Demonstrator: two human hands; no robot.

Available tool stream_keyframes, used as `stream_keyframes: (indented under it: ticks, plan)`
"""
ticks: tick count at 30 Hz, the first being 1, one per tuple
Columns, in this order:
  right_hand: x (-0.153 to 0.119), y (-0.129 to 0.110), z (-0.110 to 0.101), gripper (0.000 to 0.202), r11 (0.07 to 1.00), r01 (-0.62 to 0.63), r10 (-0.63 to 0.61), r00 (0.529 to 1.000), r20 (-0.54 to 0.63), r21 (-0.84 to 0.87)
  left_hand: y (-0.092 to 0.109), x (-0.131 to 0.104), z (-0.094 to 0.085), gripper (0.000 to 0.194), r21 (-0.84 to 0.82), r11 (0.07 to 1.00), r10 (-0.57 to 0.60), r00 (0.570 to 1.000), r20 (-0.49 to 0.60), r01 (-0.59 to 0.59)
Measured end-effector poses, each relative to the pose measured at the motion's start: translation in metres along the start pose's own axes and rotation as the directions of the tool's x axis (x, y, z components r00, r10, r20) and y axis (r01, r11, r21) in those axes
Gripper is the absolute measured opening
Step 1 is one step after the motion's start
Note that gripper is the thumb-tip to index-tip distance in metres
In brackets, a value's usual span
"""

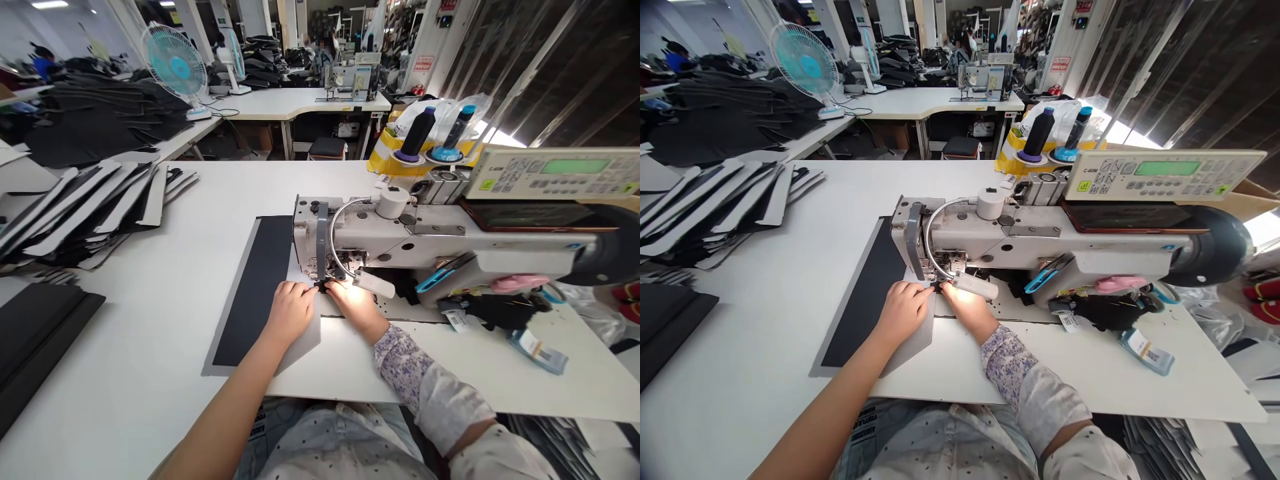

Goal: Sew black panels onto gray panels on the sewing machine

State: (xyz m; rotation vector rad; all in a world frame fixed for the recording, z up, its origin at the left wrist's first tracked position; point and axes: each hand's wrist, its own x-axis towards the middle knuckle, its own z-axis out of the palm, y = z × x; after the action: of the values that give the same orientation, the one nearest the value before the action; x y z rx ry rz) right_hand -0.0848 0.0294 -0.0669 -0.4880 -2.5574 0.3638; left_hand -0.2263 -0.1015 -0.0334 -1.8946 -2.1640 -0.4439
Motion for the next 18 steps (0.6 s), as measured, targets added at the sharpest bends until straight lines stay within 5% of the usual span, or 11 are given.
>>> stream_keyframes:
  ticks: [6, 12, 18]
  plan:
    - [0.003, -0.003, -0.001, 0.028, 0.995, -0.095, 0.095, 0.995, -0.001, -0.029, -0.002, 0.001, 0.004, 0.032, 0.019, 1.0, -0.007, 1.0, 0.018, 0.007]
    - [-0.02, -0.036, -0.015, 0.016, 0.985, 0.06, -0.069, 0.997, 0.047, 0.159, -0.009, 0.013, 0.007, 0.023, 0.014, 0.999, -0.033, 0.998, 0.052, 0.032]
    - [-0.033, -0.046, -0.011, 0.014, 0.99, 0.092, -0.101, 0.991, 0.084, 0.105, -0.01, 0.001, -0.002, 0.022, -0.03, 0.999, -0.019, 0.993, 0.112, 0.022]
